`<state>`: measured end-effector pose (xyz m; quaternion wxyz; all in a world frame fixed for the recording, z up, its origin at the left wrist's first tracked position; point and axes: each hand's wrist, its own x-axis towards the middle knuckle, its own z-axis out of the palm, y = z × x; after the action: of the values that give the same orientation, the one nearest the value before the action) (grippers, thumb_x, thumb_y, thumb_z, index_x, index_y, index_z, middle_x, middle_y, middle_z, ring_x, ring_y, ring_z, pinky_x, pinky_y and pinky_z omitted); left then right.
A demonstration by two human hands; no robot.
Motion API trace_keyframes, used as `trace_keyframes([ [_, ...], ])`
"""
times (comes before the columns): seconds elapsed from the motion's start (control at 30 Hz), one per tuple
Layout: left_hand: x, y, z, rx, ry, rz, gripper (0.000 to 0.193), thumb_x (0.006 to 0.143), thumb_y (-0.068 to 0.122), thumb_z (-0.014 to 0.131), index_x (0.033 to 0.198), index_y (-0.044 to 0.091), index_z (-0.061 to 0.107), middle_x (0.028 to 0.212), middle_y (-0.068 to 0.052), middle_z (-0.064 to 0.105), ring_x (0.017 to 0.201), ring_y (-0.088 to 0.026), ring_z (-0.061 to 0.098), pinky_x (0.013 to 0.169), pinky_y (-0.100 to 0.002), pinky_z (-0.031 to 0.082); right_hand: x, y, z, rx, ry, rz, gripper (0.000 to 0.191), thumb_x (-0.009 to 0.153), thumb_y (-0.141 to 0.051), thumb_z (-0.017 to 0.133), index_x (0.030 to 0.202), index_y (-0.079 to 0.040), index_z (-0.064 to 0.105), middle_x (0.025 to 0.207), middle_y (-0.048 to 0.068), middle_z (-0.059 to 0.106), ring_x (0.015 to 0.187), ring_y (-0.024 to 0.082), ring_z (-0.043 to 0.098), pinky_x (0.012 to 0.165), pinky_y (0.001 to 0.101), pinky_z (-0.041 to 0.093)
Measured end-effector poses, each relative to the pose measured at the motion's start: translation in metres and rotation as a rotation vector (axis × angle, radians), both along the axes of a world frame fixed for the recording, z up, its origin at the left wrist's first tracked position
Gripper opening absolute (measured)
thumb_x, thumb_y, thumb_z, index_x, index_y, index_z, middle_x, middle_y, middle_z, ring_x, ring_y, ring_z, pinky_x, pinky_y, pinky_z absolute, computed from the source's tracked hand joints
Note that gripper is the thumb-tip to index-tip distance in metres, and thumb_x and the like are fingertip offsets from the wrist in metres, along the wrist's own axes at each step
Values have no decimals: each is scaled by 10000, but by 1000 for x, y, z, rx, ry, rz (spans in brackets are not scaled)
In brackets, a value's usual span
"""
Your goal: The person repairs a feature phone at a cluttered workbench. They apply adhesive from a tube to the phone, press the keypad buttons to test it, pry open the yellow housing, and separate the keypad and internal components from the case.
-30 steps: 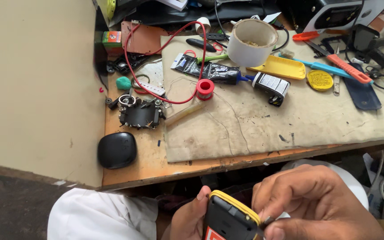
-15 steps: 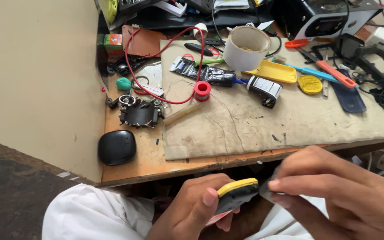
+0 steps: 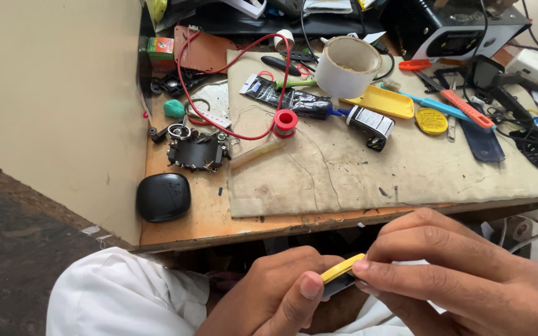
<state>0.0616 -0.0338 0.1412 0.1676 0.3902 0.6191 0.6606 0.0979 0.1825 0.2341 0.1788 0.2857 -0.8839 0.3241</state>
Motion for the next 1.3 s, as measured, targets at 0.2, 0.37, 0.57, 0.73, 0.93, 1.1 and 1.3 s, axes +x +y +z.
trace_keyframes([
  [0.2, 2, -3, 2, -80, 35, 17, 558, 1152, 425, 329, 1339, 9, 650, 875, -101, 558, 840, -234, 588, 786, -336, 486, -5, 5, 3, -1, -60, 103, 244, 770, -53, 813, 1007, -71, 759, 913, 40, 731, 872, 165, 711, 743, 292, 571],
  [0.37, -1, -6, 0, -97, 17, -56, 563, 1148, 414, 355, 1270, -24, 686, 881, -120, 595, 875, -249, 624, 799, -341, 501, -13, 16, 2, -98, -233, 246, 218, 786, -48, 824, 994, -56, 760, 901, 38, 746, 844, 167, 723, 697, 281, 598],
  [0.57, -8, -5, -11, -101, -45, -210, 589, 1160, 434, 362, 1174, -62, 679, 914, -115, 621, 878, -211, 642, 781, -319, 509, -42, 28, 5, -171, -610, 481, 171, 803, -13, 837, 960, -53, 783, 830, 51, 754, 728, 157, 727, 570, 268, 570],
  [0.73, -8, 3, -15, -116, -378, -337, 621, 1143, 473, 381, 997, -77, 631, 781, -86, 579, 716, -159, 532, 685, -285, 467, -72, 28, 5, -118, -715, 712, 142, 824, -37, 832, 957, -36, 783, 835, 69, 754, 698, 157, 739, 549, 265, 535],
  [0.93, -8, 8, -34, 72, -547, -504, 689, 1205, 547, 419, 1218, -94, 670, 963, -73, 653, 878, -113, 588, 829, -272, 482, -80, 29, 11, -65, -745, 745, 144, 818, -35, 818, 956, -20, 783, 837, 78, 758, 704, 165, 750, 566, 273, 552],
  [1.1, -33, 30, -43, 108, -779, -625, 700, 1170, 572, 384, 1226, -71, 655, 908, -73, 657, 684, -117, 565, 621, -254, 463, -98, 41, 17, -68, -715, 722, 152, 802, -16, 825, 944, 1, 776, 859, 98, 769, 715, 175, 742, 597, 273, 528],
  [1.3, -96, 58, -11, 104, -768, -609, 708, 1113, 582, 350, 1192, -44, 669, 875, -88, 682, 587, -138, 598, 540, -264, 489, -143, 76, 32, -30, -580, 646, 84, 813, 9, 815, 892, 10, 785, 844, 85, 768, 755, 156, 713, 639, 265, 509],
])
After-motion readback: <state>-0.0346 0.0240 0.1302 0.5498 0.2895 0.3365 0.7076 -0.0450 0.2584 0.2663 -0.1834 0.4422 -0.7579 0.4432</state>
